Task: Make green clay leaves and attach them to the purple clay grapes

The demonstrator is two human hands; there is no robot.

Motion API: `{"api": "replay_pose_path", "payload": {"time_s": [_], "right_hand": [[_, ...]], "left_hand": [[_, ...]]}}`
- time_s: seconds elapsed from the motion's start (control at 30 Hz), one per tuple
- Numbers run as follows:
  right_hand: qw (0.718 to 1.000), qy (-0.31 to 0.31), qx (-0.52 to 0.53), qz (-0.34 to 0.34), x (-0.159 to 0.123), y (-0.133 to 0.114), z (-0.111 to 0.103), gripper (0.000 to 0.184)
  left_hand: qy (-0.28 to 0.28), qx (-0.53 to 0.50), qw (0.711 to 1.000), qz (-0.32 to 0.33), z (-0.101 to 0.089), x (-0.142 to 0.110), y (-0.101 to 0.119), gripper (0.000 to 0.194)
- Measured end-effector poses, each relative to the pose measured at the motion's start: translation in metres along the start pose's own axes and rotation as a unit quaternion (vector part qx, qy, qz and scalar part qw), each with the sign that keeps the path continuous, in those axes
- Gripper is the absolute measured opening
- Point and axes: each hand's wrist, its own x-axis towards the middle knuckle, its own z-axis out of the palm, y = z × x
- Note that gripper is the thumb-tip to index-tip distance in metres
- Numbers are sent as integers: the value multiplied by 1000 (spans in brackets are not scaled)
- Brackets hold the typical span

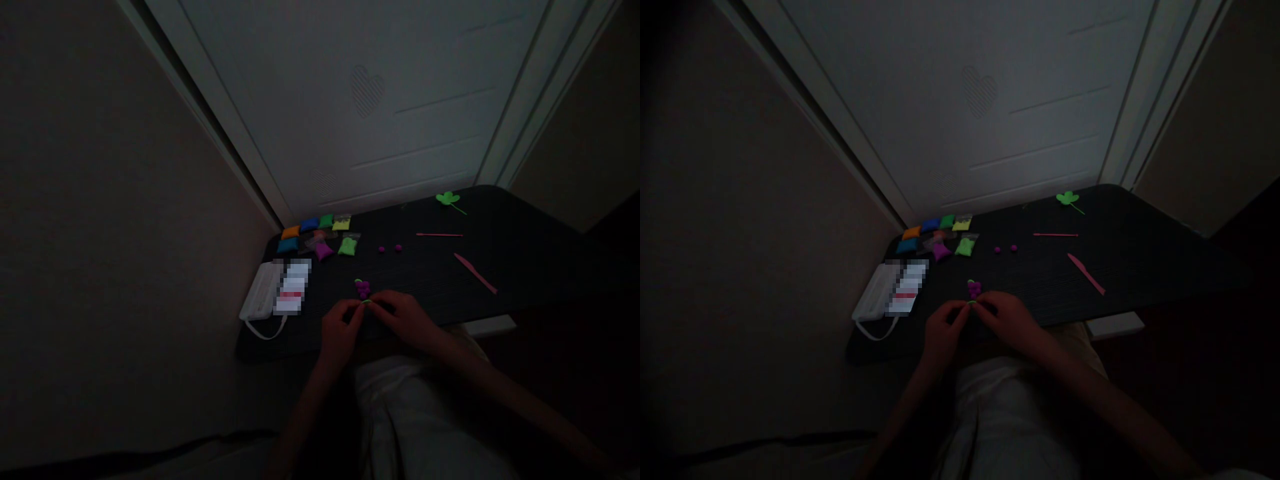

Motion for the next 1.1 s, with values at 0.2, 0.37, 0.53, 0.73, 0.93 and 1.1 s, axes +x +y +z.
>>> {"api": "replay_pose_path", "payload": {"time_s": [0.2,0.37,0.53,0.73,0.93,1.1], "right_hand": [[999,10,45,18,1,1,0,19],[999,20,41,18,1,0,-2,18],[999,16,35,17,1,1,-3,18],[998,21,49,17,1,1,-2,17],[995,16,93,39,1,-3,-5,18],[993,19,104,51,1,-4,-7,16]], "left_hand": [[-1,1,1000,1,0,0,2,21],[-7,9,1000,-3,-1,0,2,23],[-6,16,1000,-9,0,0,1,22],[-13,13,1000,-2,-1,1,2,22],[-17,19,1000,-3,-1,0,3,21],[1,12,1000,15,0,0,2,21]]}}
